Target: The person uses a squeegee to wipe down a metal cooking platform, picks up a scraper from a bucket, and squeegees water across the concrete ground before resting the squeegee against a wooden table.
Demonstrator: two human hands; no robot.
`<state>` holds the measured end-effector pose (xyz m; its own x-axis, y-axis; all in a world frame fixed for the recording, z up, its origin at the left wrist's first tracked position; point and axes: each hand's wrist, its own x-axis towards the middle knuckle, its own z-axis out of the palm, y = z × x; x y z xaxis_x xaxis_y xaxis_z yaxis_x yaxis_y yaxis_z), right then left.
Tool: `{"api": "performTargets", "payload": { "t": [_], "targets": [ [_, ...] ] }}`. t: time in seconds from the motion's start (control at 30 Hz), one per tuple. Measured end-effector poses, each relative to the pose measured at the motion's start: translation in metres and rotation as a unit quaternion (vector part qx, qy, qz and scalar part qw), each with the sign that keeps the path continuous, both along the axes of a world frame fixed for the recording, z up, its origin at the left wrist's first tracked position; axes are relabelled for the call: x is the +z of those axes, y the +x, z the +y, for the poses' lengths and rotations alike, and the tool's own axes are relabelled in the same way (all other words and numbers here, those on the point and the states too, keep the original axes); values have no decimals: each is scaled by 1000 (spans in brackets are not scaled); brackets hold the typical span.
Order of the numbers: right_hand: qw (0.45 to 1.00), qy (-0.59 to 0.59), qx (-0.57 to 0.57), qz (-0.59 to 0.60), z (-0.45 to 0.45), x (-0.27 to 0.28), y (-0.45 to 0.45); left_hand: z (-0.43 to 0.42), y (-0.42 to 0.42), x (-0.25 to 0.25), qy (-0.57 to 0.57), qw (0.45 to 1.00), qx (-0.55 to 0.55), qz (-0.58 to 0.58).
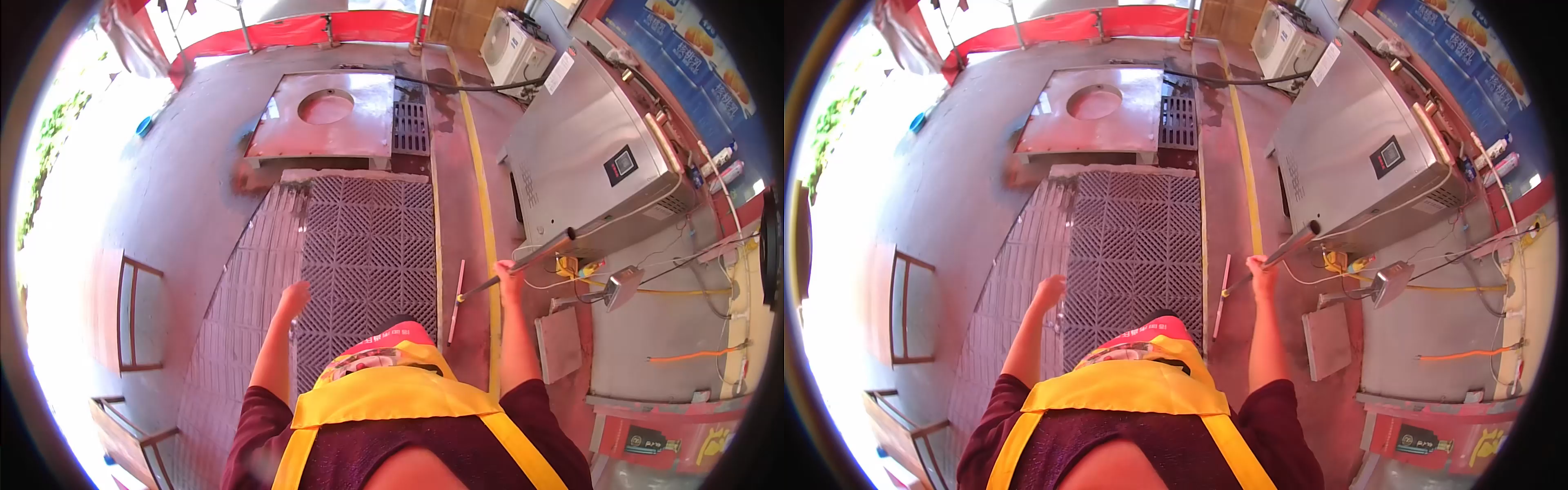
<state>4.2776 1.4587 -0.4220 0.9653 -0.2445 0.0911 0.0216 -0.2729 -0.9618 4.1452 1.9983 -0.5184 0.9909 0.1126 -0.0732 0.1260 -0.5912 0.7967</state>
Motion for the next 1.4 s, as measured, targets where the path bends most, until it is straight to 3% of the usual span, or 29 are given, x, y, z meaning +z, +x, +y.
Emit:
{"api": "performTargets", "payload": {
  "t": [0.1, 0.2, 0.3, 0.37, 0.47, 0.57, 0.6, 0.73, 0.77, 0.83, 0.9, 1.0, 1.03, 1.1, 1.17, 1.2, 1.23, 1.27, 1.3, 1.33, 1.37, 1.4],
  "targets": [
    [990, 110, -78, -46, -14, -2, 72, -4, 106, 4, 155, 981, -117, -11],
    [980, 138, -137, -46, -27, 17, 153, -7, 176, -2, 166, 973, -85, 134],
    [984, 97, -137, -62, -23, 41, 237, 46, 196, -102, 235, 948, -213, 39],
    [983, 106, -128, -73, -16, 64, 292, 51, 214, -53, 271, 913, -272, 138],
    [984, 118, -96, -89, 0, 98, 381, 73, 253, -42, 126, 956, -75, 253],
    [989, 81, -93, -84, 25, 120, 469, 99, 300, -51, 99, 994, -31, 40],
    [990, 61, -95, -87, 32, 121, 501, 79, 339, -4, -58, 967, 129, 211],
    [992, 37, -65, -99, 68, 97, 628, 58, 494, 49, 12, 997, -66, 32],
    [991, 56, -58, -108, 78, 83, 658, 42, 546, 70, -30, 996, -82, 24],
    [998, -2, -60, -12, 100, 62, 707, 5, 650, 115, -158, 982, -91, 42],
    [997, 42, -58, -41, 133, 32, 743, -43, 736, 186, -235, 953, -193, -16],
    [993, -28, -88, 79, 168, -21, 785, -106, 822, 239, -260, 908, -303, -128],
    [994, -25, -109, 0, 187, -39, 798, -121, 845, 254, -253, 898, -328, -149],
    [984, -172, 12, 40, 211, -21, 803, -138, 882, 260, -282, 878, -355, -149],
    [962, -267, 13, -48, 219, -61, 805, -148, 906, 261, -354, 856, -360, -111],
    [954, -288, -38, -79, 220, -78, 800, -155, 913, 277, -451, 838, -299, -68],
    [961, -273, -51, -8, 217, -87, 797, -154, 927, 283, -416, 842, -335, -78],
    [981, 54, -89, 164, 214, -93, 794, -146, 941, 284, -382, 844, -365, -93],
    [893, 336, -100, 283, 213, -90, 802, -141, 954, 283, -349, 846, -388, -108],
    [711, 555, -197, 384, 215, -79, 810, -141, 961, 283, -378, 855, -345, -87],
    [507, 700, -274, 421, 222, -68, 825, -137, 966, 280, -392, 861, -313, -81],
    [453, 812, -136, 342, 226, -78, 836, -130, 972, 280, -403, 867, -284, -76]
  ]
}}
